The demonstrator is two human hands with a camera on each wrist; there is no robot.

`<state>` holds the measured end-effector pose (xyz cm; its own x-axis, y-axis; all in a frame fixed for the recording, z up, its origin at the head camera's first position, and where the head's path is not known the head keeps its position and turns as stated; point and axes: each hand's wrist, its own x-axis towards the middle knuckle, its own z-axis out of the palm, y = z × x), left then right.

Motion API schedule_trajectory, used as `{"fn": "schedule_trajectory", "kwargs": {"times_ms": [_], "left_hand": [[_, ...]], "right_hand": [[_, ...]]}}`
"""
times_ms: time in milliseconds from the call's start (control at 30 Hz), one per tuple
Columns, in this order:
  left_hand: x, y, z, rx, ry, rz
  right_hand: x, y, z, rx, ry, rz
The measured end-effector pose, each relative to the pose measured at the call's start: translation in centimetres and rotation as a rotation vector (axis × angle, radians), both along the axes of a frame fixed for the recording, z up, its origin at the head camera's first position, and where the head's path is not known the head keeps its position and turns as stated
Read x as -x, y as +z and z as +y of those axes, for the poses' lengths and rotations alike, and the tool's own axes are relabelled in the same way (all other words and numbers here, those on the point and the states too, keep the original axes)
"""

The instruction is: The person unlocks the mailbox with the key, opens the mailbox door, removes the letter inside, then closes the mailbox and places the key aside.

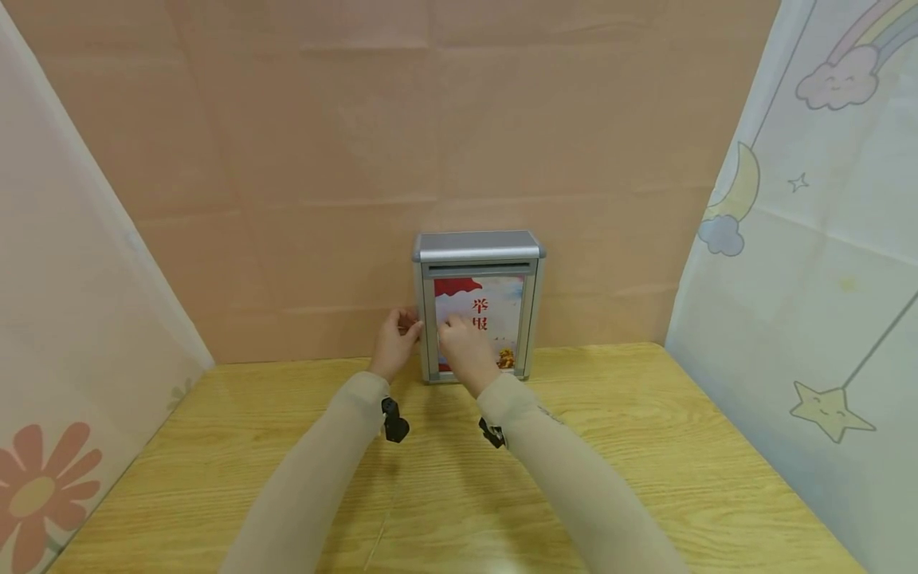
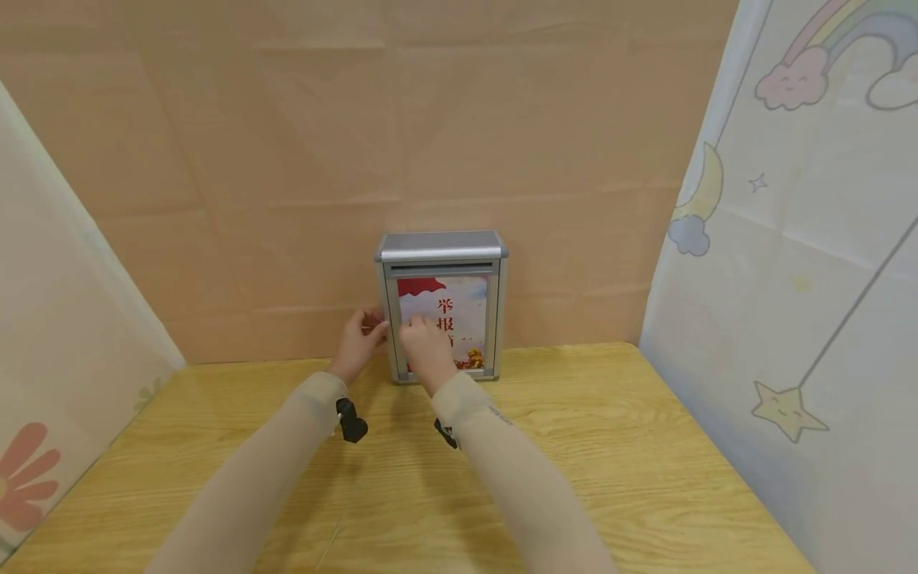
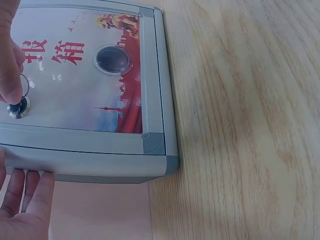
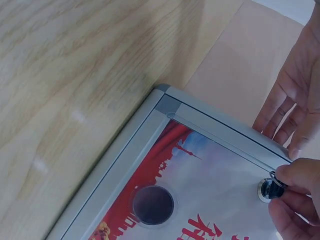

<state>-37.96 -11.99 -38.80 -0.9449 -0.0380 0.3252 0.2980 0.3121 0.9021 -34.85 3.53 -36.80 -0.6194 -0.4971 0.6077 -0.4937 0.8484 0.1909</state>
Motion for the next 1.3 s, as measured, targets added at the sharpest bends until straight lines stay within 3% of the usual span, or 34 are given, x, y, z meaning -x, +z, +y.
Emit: {"fn": "schedule_trajectory", "kwargs": {"times_ms": [267,433,533,867,1000,1133,1300], "left_hand": [[0.0,0.1,0.2,-0.019,0.009,-0.014],[-0.1,0.1,0.3,-0.047,0.0,-0.037],[-0.2,0.2,0.3,-0.041,0.004,-0.042],[-0.4,0.4,0.5,-0.007,0.018,-0.08],[-0.5,0.5,0.5,-0.019,0.017,-0.094],[-0.5,0.4,0.5,-0.019,0.023,-0.094],[-0.6,0.5,0.5,-0.012,0.023,-0.085]], "right_hand": [[0.1,0.2,-0.1,-0.002,-0.007,-0.024],[0.2,0.0,-0.2,0.075,-0.007,-0.037],[0.2,-0.3,-0.2,0.185,-0.002,-0.082],[-0.1,-1.0,-0.2,0.744,-0.014,-0.451],[-0.1,-1.3,-0.3,0.919,0.005,-0.529],[-0.1,-1.4,-0.3,0.996,0.022,-0.522],[-0.1,-1.5,-0.3,1.009,0.007,-0.523]]}}
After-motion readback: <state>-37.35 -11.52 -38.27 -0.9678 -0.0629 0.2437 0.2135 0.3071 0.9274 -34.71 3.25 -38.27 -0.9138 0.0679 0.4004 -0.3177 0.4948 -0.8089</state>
